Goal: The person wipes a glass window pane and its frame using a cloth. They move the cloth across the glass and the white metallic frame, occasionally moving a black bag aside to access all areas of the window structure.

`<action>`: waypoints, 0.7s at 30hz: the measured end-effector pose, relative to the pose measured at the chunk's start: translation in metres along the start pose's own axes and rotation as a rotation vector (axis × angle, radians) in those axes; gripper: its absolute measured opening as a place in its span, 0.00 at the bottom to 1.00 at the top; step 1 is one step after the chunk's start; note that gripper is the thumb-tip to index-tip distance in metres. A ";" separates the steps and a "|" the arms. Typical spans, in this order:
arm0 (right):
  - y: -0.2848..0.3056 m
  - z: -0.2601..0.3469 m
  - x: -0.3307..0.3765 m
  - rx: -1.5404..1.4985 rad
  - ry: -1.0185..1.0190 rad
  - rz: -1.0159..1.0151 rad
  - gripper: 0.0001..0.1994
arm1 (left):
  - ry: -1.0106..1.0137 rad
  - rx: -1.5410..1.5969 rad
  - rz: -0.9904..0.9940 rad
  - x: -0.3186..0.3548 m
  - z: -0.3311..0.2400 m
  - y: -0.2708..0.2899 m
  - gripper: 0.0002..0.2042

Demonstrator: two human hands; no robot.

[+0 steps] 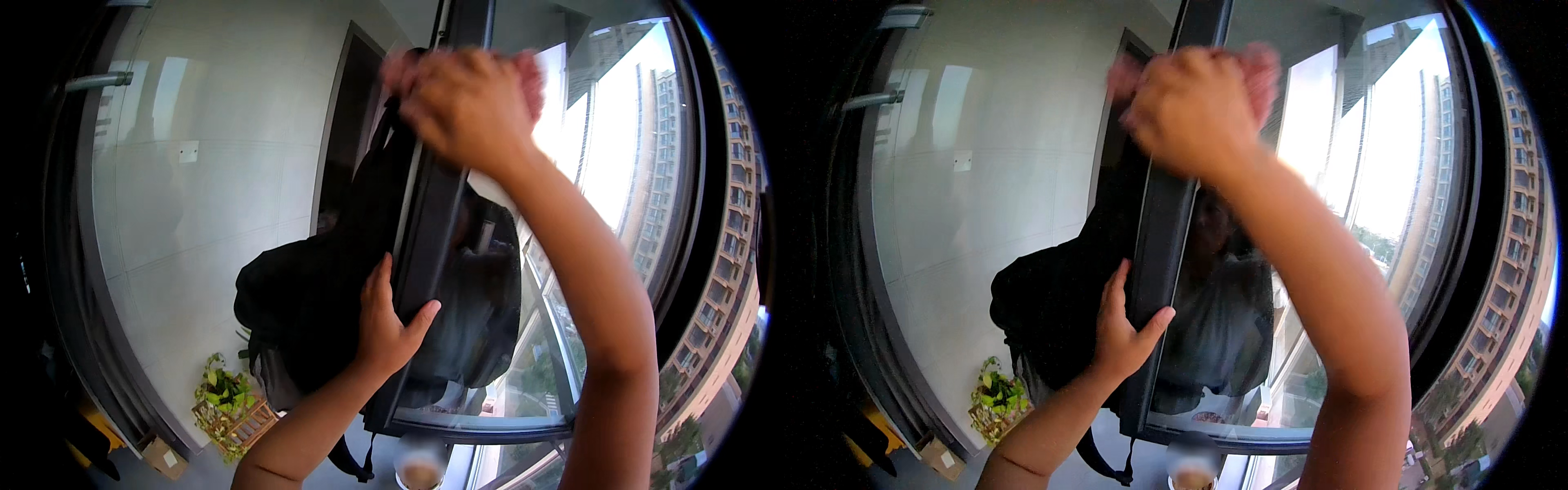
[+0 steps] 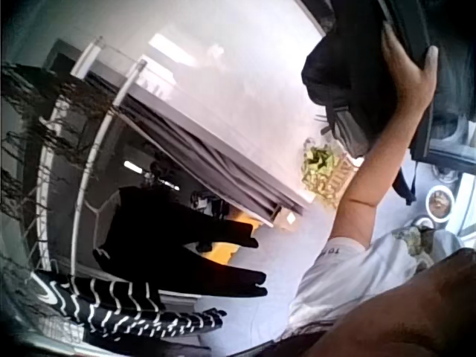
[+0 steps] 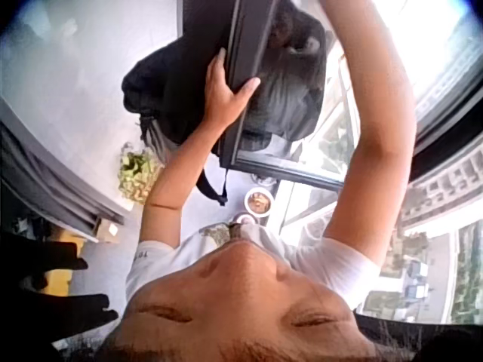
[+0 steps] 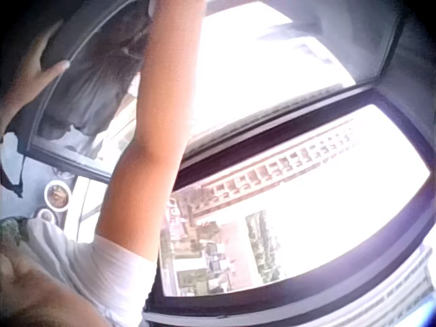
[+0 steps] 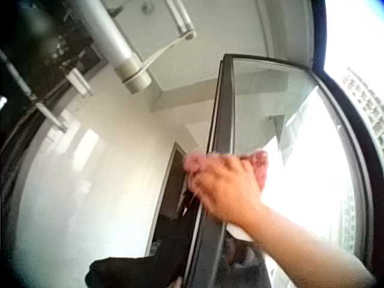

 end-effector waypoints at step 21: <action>0.082 0.198 0.144 -0.373 -0.081 0.202 0.15 | 0.800 0.679 0.250 0.052 0.080 0.075 0.31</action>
Point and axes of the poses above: each hand's wrist, its own x-axis away from the middle knuckle, its own y-axis out of the back of the hand, z = x × y, the point moved 4 cm from there along -x, towards the middle knuckle, and after that the axes turned 13 degrees about -z, right-handed, at the moved point
